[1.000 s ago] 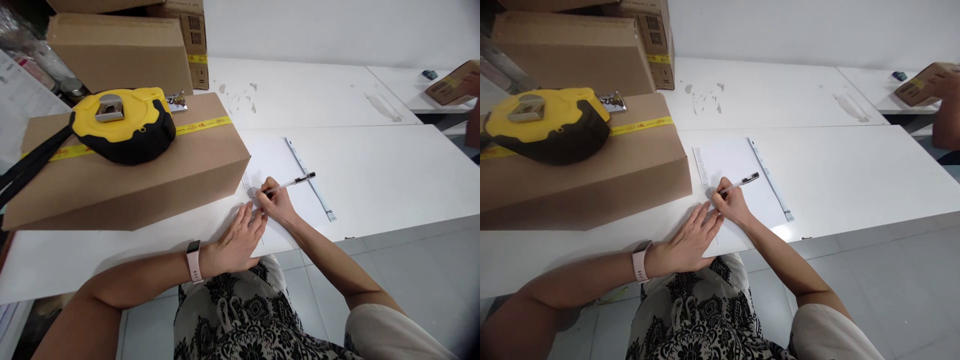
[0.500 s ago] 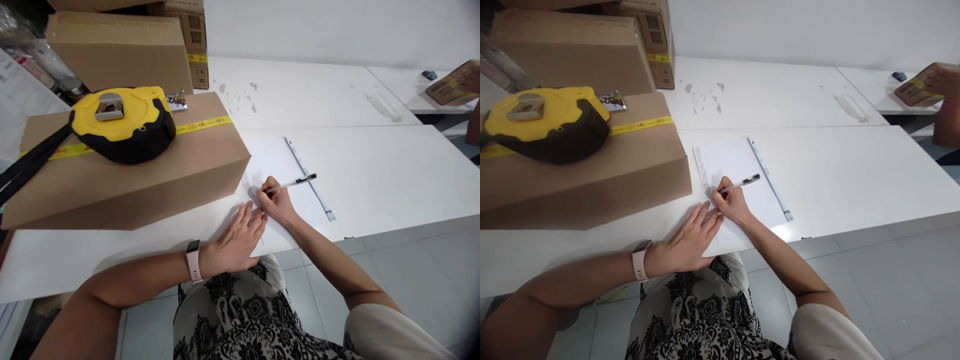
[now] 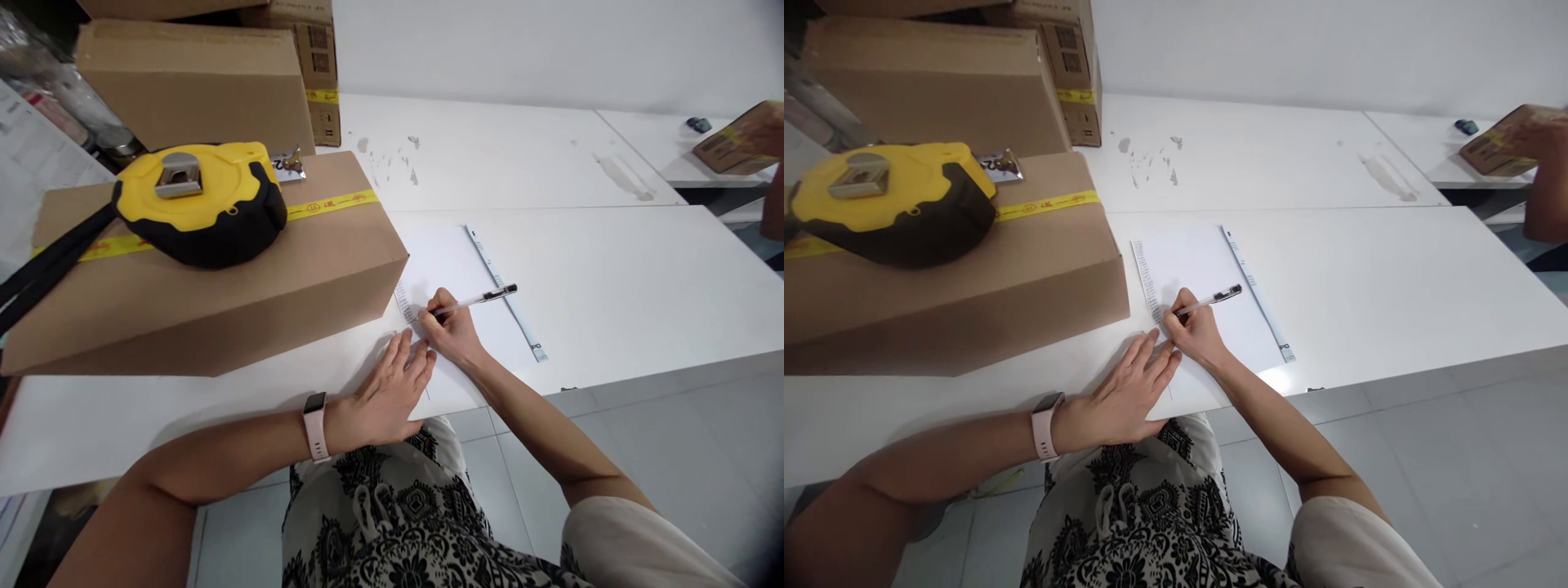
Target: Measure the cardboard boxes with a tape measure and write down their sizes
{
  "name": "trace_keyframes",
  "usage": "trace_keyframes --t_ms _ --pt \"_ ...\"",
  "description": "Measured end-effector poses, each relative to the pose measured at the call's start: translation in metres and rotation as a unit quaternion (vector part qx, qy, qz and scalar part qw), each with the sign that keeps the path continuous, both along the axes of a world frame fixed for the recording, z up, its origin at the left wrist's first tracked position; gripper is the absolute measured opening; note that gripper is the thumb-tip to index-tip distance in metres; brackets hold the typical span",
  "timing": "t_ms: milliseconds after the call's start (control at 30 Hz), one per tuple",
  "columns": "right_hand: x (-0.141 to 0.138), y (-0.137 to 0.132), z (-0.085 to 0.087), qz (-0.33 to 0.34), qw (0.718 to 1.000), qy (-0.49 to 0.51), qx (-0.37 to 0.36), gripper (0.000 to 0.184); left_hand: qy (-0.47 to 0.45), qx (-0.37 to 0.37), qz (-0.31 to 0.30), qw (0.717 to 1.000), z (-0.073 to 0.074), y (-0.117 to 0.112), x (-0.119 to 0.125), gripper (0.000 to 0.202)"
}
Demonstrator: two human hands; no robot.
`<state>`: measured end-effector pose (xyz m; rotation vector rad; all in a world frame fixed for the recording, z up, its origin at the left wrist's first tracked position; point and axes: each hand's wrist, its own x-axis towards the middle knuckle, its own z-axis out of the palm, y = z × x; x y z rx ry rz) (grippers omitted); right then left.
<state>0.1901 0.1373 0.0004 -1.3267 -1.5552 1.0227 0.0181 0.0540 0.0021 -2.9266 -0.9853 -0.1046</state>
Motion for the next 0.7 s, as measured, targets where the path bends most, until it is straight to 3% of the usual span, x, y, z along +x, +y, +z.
trace_keyframes --t_ms 700 --pt "0.0011 -0.0010 -0.0025 -0.004 1.000 -0.010 0.002 0.022 0.000 -0.006 -0.006 1.000 0.0007 0.0009 -0.0007 0.101"
